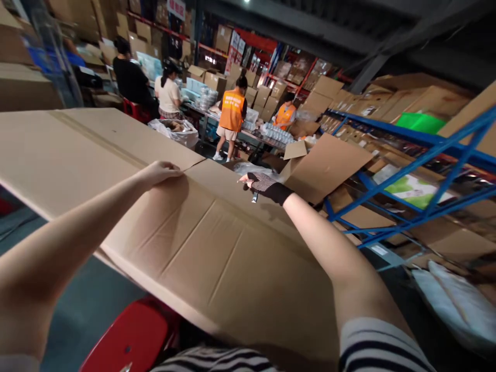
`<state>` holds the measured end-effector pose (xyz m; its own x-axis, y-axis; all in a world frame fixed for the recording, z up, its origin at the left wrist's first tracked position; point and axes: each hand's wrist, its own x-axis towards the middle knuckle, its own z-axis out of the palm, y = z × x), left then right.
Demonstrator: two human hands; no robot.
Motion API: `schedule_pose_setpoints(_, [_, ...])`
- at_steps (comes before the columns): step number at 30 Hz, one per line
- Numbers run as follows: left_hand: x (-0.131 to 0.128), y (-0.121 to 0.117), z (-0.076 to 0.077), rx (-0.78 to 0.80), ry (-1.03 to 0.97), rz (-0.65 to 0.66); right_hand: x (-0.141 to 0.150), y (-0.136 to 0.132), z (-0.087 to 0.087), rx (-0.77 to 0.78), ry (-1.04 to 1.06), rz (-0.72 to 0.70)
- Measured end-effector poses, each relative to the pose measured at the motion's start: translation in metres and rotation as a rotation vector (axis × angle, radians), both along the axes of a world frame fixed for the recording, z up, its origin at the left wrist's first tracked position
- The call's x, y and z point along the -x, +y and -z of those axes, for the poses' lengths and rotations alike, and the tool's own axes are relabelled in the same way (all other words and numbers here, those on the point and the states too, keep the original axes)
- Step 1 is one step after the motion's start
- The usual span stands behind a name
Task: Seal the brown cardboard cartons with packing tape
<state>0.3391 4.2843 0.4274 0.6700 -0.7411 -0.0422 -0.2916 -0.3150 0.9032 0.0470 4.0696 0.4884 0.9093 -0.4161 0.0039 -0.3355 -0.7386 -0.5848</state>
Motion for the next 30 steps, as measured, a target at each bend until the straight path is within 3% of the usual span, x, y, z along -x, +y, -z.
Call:
schedule_pose_setpoints(3, [0.019,0.003,-0.021,-0.122,-0.168,-0.072,0.037,0.006,-0.011,-0.110,-0.066,0.046])
schedule_pose_setpoints(5, [0.033,0.000,-0.022,-0.252,-0.321,-0.116,0.056,0.011,-0.016,-0.145,-0.082,0.067])
schedule_pose_setpoints(9, [0.061,-0.009,0.001,-0.521,-0.572,-0.102,0.081,0.021,-0.008,-0.163,-0.026,0.029])
schedule_pose_setpoints(13, [0.087,-0.024,0.026,-0.574,-0.911,-0.045,0.097,0.021,0.011,-0.103,0.006,-0.040])
schedule_pose_setpoints(16, [0.124,-0.052,0.033,-0.570,-1.005,0.142,0.114,0.016,0.017,-0.051,0.005,0.013])
schedule_pose_setpoints(21, [0.234,-0.110,0.034,-0.659,-0.864,0.559,0.150,0.007,0.018,0.040,0.026,0.067])
schedule_pose_setpoints(23, [0.270,-0.119,0.031,-0.630,-0.870,0.644,0.166,0.004,0.021,0.134,0.032,0.054])
schedule_pose_setpoints(25, [0.290,-0.117,0.021,-0.580,-0.882,0.666,0.184,0.000,0.022,0.223,0.036,0.049])
schedule_pose_setpoints(30, [0.303,-0.082,-0.030,-0.496,-0.930,0.658,0.236,-0.009,0.004,0.290,0.007,0.095])
